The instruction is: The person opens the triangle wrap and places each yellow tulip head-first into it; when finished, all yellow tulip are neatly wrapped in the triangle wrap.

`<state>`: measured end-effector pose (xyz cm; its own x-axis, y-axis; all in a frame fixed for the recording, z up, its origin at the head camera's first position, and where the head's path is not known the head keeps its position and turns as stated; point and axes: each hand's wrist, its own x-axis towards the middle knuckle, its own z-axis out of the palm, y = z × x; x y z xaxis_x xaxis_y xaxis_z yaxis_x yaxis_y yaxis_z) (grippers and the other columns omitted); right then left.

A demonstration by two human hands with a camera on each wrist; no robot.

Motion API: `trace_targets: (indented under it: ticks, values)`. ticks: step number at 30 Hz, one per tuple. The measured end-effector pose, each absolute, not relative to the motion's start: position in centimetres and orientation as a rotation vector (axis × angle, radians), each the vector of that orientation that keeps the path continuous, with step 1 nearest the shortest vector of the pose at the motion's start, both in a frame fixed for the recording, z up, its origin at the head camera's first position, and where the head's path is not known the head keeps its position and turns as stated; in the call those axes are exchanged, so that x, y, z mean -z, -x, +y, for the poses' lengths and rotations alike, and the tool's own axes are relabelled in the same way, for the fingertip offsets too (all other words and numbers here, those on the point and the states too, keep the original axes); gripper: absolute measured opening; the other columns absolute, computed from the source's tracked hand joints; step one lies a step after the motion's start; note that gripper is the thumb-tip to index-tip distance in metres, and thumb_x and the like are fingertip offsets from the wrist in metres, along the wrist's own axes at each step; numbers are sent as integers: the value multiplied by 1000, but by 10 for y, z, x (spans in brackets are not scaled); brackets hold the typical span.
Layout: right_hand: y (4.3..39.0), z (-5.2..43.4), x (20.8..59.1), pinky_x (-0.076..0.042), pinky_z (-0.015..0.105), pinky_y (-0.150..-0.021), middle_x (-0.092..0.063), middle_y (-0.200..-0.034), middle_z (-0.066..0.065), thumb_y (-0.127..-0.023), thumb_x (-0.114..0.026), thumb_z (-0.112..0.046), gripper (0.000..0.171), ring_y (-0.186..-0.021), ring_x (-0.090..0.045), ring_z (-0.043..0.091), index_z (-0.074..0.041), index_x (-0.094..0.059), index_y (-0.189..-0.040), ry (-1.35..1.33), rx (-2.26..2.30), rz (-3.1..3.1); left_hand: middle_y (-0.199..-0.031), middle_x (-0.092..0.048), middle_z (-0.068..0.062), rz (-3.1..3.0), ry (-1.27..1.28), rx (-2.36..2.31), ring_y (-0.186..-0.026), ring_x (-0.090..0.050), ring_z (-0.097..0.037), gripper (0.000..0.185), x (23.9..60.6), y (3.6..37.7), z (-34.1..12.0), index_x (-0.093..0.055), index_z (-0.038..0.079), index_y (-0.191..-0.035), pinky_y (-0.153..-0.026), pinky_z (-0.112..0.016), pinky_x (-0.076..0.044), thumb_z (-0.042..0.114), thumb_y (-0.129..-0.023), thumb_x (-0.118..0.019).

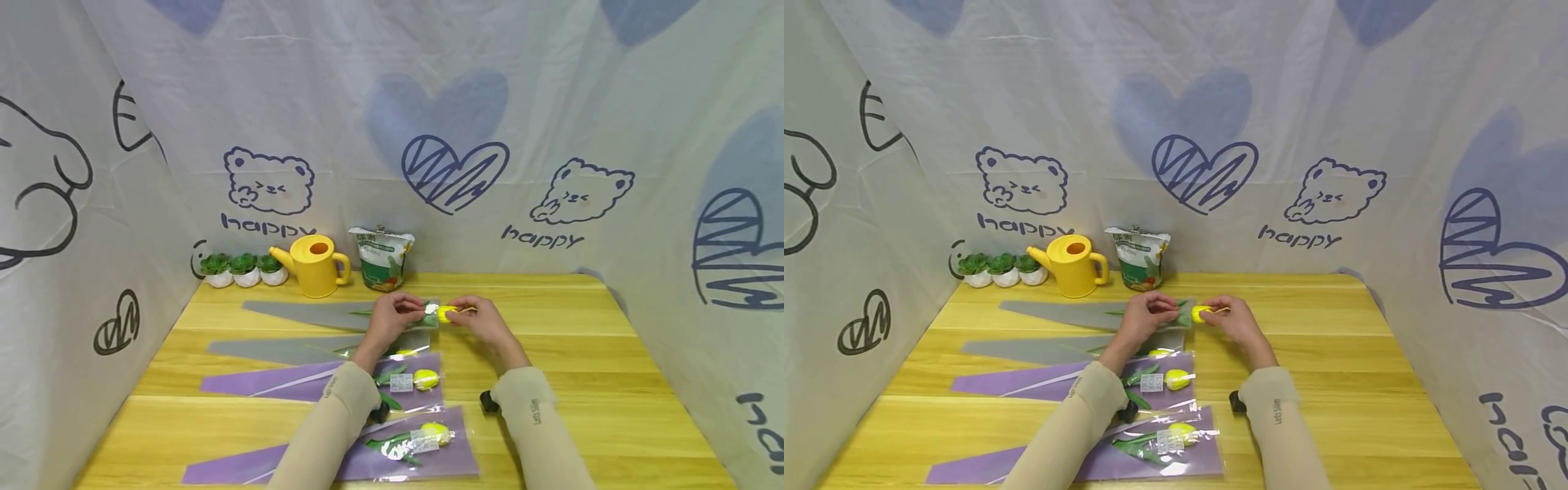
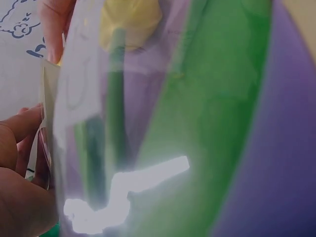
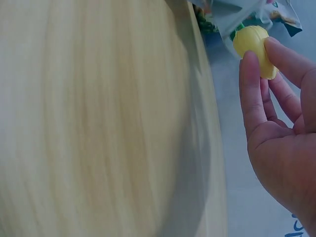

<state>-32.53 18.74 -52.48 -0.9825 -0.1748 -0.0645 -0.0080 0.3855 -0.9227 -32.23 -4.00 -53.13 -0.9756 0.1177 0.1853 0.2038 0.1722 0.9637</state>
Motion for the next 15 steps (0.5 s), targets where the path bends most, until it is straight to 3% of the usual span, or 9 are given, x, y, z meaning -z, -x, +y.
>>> trace_targets:
  ticks: [12, 15]
  values:
    - [325, 174, 528, -60, 38, -86, -66, -116, 19, -95, -76, -10, 31, -90, -72, 19, 4, -69, -122, 163, 1716, 2448, -91, -78, -18, -2339, 324, 1953, -73, -68, -7, 15, 530, 322, -37, -78, 1, -98, -64, -18, -50, -3, -84, -82]
    - [324, 173, 528, -60, 40, -87, -67, -115, 18, -95, -75, -9, 32, -91, -72, 22, 4, -68, -123, 164, 1732, 2435, -93, -79, -16, -2353, 363, 1926, -79, -72, -11, 16, 531, 322, -39, -78, 2, -98, -70, -21, -55, -3, -84, -83]
